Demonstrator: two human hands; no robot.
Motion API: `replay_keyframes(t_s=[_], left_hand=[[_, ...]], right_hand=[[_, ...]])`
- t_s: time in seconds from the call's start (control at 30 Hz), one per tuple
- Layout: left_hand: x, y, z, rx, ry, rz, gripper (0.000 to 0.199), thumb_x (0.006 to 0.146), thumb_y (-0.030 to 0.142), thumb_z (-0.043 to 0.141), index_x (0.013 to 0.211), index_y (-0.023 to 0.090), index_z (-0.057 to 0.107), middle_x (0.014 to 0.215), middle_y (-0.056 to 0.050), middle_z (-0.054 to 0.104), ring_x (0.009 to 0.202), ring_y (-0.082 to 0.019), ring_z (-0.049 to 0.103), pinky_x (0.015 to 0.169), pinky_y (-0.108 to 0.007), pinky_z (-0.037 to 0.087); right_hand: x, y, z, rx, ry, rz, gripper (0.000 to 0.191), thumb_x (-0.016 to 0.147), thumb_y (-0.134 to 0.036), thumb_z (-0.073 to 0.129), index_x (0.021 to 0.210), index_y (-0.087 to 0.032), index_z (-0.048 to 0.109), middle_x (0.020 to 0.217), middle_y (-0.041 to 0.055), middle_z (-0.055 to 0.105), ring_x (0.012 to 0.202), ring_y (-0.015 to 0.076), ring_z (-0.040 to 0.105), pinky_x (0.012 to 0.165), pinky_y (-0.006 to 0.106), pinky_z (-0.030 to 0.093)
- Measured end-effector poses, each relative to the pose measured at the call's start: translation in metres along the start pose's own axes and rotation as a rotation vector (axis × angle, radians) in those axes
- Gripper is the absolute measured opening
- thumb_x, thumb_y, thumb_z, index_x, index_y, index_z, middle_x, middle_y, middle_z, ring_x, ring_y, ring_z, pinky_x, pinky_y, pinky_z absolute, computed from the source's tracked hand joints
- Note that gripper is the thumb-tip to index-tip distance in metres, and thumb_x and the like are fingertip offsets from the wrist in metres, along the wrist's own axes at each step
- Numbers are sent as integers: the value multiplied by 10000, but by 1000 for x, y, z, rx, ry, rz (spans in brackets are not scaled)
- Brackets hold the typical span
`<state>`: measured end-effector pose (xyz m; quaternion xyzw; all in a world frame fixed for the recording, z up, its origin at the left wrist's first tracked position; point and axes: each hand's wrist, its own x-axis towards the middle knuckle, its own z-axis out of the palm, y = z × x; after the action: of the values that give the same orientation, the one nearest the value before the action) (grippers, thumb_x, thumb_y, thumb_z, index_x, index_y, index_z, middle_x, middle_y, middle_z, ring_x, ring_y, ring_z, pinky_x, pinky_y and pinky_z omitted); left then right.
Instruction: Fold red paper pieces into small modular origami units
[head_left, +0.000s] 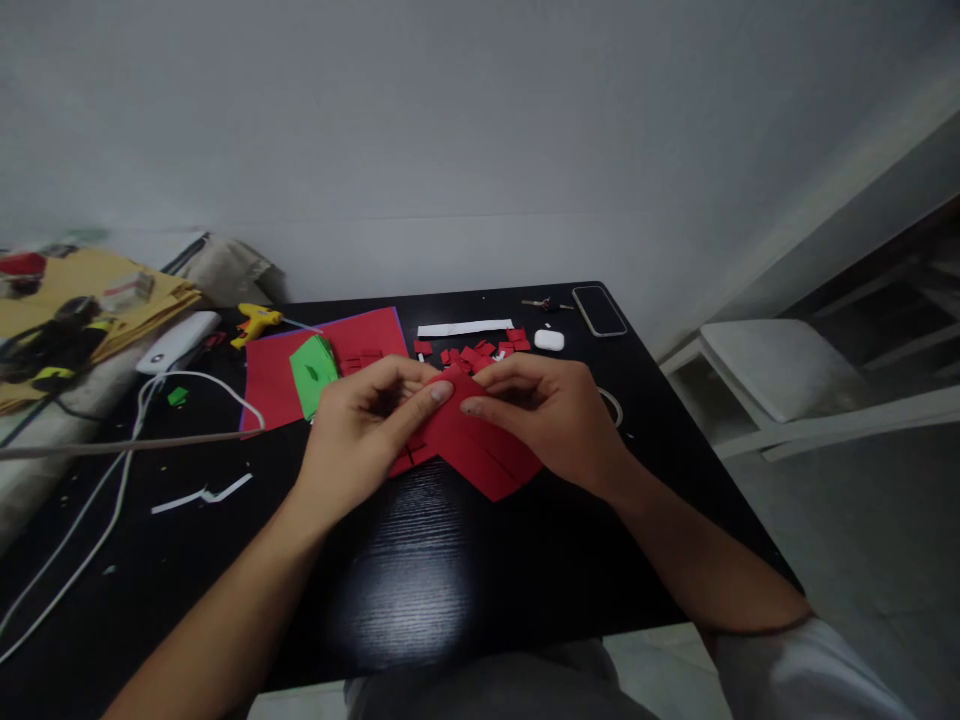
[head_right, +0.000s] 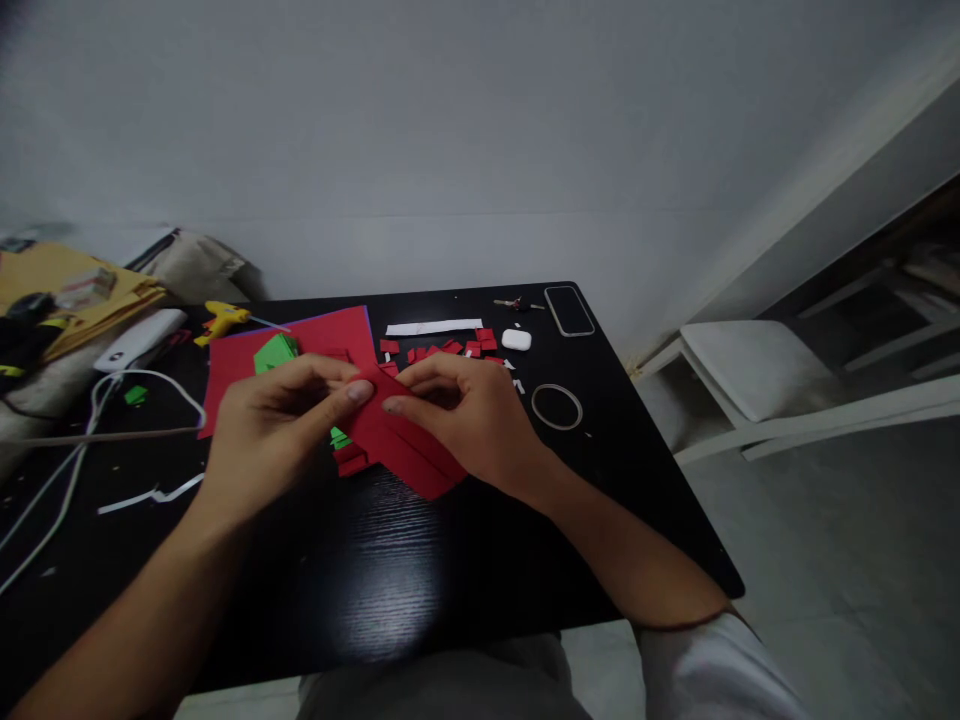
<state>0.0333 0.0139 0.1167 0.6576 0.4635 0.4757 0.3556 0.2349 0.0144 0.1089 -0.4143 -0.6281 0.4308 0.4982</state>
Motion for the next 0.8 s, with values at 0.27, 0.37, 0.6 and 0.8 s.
replay_keyframes(t_s=[0.27, 0.37, 0.6, 0.8], left_hand=[[0, 0, 1, -38, 29, -24, 167, 871, 357, 787, 862, 194, 747, 698, 8, 682, 570, -101, 565, 521, -215, 441], [-1, 0, 1, -32, 33, -10, 152, 884, 343, 776, 853, 198, 742, 677, 16, 665, 559, -96, 549, 517, -215, 430], [1, 2, -2, -51, -21, 21, 131, 879, 324, 783, 840, 206, 742, 689, 20, 676, 582, -97, 567, 534, -219, 430], [2, 2, -2, -29, -23, 50, 93, 878, 297, 781, 838, 213, 764, 687, 23, 698, 570, -97, 571, 525, -224, 421]], right_hand=[[0, -5, 0, -4, -2, 21, 205, 785, -375, 877, 875, -209, 797, 855, 23, 820, 778, 185, 779, 754, 311, 639], [1, -6, 0, 5, -14, 24, 187, 803, -371, 863, 869, -209, 799, 852, 21, 819, 778, 179, 778, 749, 305, 635], [0, -3, 0, -5, -30, 31, 167, 796, -342, 873, 859, -207, 798, 834, 10, 810, 775, 168, 769, 743, 285, 623], [-1, -2, 2, 6, -60, 53, 212, 785, -386, 878, 851, -203, 795, 814, 16, 803, 754, 172, 762, 719, 290, 622]])
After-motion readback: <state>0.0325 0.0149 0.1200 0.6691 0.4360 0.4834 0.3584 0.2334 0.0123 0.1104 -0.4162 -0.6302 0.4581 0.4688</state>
